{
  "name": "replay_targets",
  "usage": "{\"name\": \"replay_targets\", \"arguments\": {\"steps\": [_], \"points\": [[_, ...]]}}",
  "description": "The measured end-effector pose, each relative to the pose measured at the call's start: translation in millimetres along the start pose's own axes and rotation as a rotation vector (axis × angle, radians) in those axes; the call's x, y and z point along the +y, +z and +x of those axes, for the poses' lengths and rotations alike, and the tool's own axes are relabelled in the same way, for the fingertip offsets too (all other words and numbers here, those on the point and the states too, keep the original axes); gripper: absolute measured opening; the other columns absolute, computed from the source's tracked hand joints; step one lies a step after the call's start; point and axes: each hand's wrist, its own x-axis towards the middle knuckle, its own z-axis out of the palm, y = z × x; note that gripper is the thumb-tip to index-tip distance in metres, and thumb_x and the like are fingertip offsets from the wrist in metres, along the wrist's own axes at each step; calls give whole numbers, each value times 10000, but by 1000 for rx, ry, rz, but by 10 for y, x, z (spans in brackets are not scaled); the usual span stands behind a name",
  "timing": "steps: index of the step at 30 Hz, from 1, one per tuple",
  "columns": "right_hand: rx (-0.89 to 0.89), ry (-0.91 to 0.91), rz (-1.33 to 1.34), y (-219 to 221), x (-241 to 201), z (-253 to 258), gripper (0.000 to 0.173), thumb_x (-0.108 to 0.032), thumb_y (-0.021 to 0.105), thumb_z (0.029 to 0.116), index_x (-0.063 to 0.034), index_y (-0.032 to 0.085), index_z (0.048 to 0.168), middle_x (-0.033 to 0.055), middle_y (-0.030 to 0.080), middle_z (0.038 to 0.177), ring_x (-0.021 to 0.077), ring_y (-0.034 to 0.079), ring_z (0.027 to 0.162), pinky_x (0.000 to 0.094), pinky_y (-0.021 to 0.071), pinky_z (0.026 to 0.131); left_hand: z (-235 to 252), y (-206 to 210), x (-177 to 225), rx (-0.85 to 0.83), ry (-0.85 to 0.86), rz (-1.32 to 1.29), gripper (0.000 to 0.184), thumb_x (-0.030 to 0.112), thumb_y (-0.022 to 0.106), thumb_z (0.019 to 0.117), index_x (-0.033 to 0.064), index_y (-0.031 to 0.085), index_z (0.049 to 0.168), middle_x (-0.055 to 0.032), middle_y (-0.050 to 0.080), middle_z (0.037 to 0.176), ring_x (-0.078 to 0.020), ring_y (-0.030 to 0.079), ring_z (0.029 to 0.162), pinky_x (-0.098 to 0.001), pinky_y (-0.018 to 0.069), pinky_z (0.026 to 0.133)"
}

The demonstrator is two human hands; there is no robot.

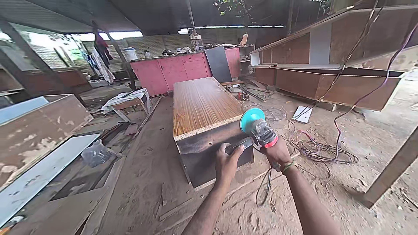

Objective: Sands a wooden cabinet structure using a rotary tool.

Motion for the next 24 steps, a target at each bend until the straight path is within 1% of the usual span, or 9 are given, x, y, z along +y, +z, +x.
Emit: {"name": "replay_targets", "arguments": {"steps": [2, 4, 8, 11, 13, 15, 17, 20, 24], "points": [[-14, 12, -41, 14, 12, -16, 551, -286, 919, 591, -60, 718, 1052, 129, 742, 984, 296, 720, 960, 568, 575, 864, -35, -18, -42, 6, 3, 0, 515, 480, 823, 829, 57, 691, 1092, -54, 621, 776, -130, 511, 514, -320, 454, 478], [-31, -33, -129, 53, -89, -57, 554, -408, 887, 646, -83, 729, 1067, 127, 752, 994, 299, 728, 976, 579, 572, 872, -76, -125, -151, 13, -30, -60, 516, 471, 828, 836, 62, 684, 1116, -58, 619, 756, -136, 492, 485, -316, 445, 455], [-91, -116, -205, 173, -434, -226, 564, -415, 858, 727, -89, 718, 1166, 151, 754, 1051, 329, 726, 1022, 605, 562, 906, -177, -461, -273, 51, -54, -180, 480, 436, 816, 839, 67, 675, 1110, -44, 594, 723, -132, 474, 469, -298, 441, 447], [-80, -211, -266, 313, -662, -287, 547, -431, 842, 726, -81, 720, 1129, 165, 754, 991, 362, 734, 962, 640, 564, 829, -232, -743, -268, 54, -93, -273, 473, 397, 818, 856, 56, 655, 1140, -42, 573, 703, -123, 463, 453, -280, 446, 431], [-64, -241, -273, 378, -821, -355, 532, -421, 839, 721, -83, 719, 1114, 168, 750, 963, 372, 732, 941, 646, 559, 802, -240, -900, -281, 53, -96, -321, 465, 380, 820, 865, 52, 646, 1144, -46, 556, 691, -124, 449, 445, -279, 442, 425], [-57, -257, -287, 410, -983, -437, 507, -418, 830, 732, -84, 724, 1099, 171, 749, 951, 378, 732, 933, 654, 555, 795, -264, -1018, -288, 53, -91, -371, 438, 349, 807, 880, 51, 633, 1150, -36, 531, 673, -115, 427, 437, -271, 429, 416], [-73, -271, -326, 447, -1137, -515, 530, -428, 815, 737, -90, 719, 1133, 172, 752, 975, 385, 733, 952, 657, 557, 801, -305, -1136, -310, 50, -119, -427, 381, 317, 792, 896, 57, 631, 1123, -16, 478, 634, -107, 398, 430, -264, 406, 407], [-71, -320, -333, 559, -1254, -565, 540, -439, 829, 708, -115, 712, 1125, 137, 754, 956, 353, 740, 932, 632, 572, 785, -356, -1305, -349, 51, -159, -479, 330, 287, 768, 912, 59, 623, 1103, 8, 424, 591, -100, 385, 415, -258, 405, 396], [-56, -348, -346, 659, -1350, -584, 564, -451, 836, 677, -141, 712, 1131, 108, 757, 965, 323, 740, 943, 620, 580, 799, -374, -1445, -333, 60, -174, -517, 333, 296, 776, 902, 64, 627, 1088, 13, 415, 581, -101, 380, 412, -262, 404, 398]]}}
